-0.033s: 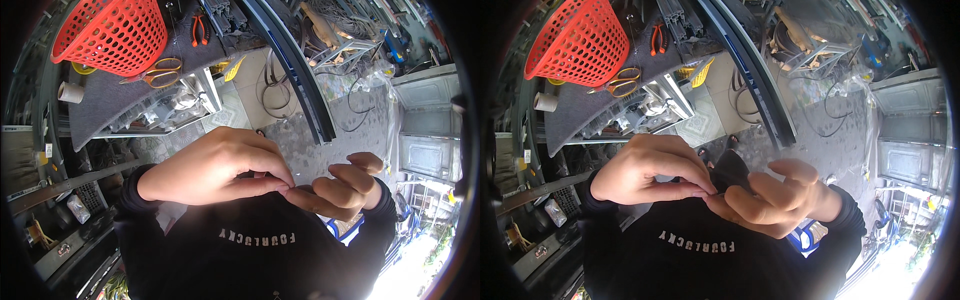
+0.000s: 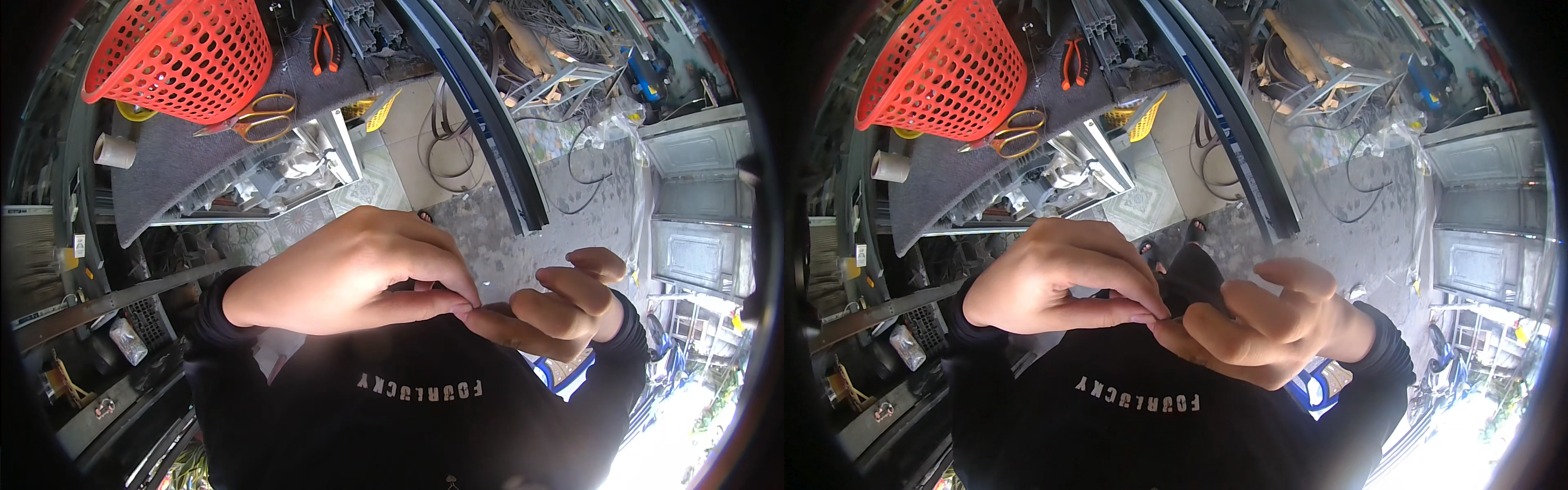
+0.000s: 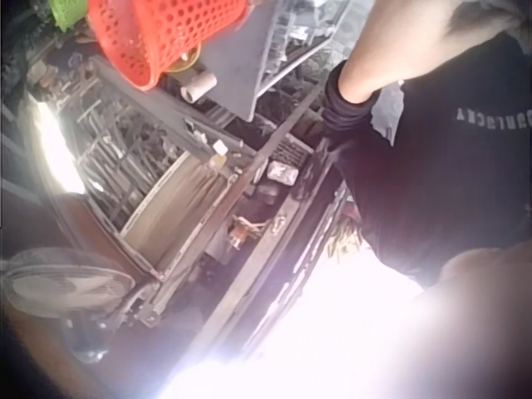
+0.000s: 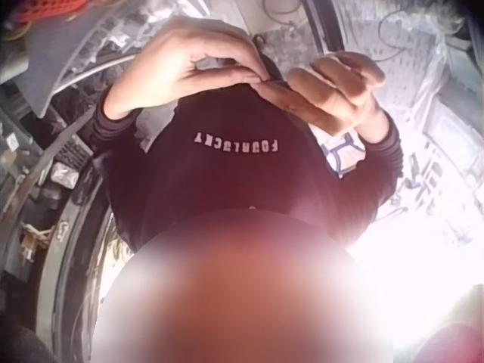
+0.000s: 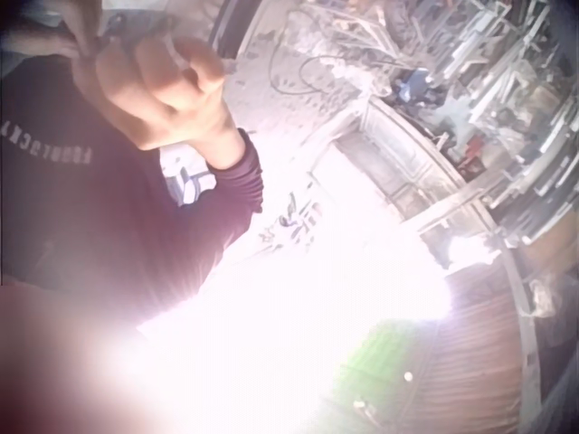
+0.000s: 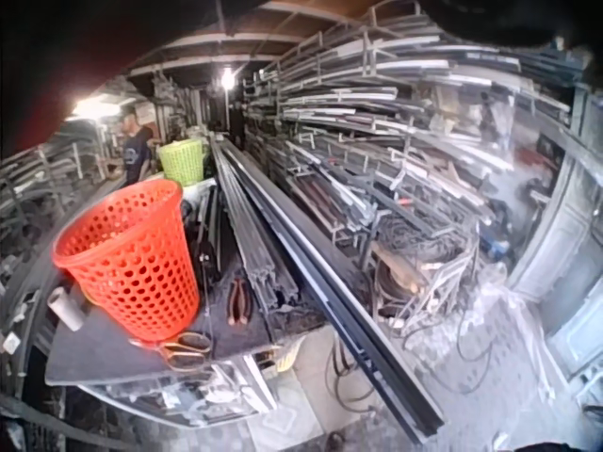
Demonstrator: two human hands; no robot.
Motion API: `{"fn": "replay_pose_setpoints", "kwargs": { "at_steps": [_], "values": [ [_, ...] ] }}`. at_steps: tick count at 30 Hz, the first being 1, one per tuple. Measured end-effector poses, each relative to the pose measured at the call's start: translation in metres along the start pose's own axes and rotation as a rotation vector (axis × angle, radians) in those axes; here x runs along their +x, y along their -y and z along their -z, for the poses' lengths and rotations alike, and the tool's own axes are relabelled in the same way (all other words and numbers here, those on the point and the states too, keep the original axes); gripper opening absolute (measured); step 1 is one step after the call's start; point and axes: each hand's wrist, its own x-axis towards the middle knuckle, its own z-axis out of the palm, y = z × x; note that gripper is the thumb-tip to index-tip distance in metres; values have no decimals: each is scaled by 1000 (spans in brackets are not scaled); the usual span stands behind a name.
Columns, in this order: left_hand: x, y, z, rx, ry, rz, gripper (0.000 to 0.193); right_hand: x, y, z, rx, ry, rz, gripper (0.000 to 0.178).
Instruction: The person assembles a window frame by inserting a rubber seal into an aluminum profile, cutting the seal with shears, and fitting it along the profile. They then place the assembled frame among other frames and handle additional profiles and seals.
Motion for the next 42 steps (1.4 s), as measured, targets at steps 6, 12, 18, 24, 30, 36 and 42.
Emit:
{"fn": "replay_pose_setpoints", "kwargs": {
  "at_steps": [6,12,18,24,30,36,42],
  "values": [
    [4,2,0,20,68,-7,12,-4,4,0,8,-12,-21,29],
    [7,7,-1,80,65,-53,14,-6,4,4,44,53,-41,27],
    [6,14,-9,43,-2,-66,16,-9,3,6,40,120,-46,32],
    [4,21,-15,-112,-37,14,10,-12,5,3,28,109,-62,31],
    [1,28,-13,-147,16,35,10,-10,6,-1,51,132,-66,30],
    [-2,32,-12,-145,15,-15,10,-9,5,-5,70,131,-60,30],
    [-5,33,-10,-100,-1,-30,10,-8,6,-7,71,149,-54,29]
  ]
}}
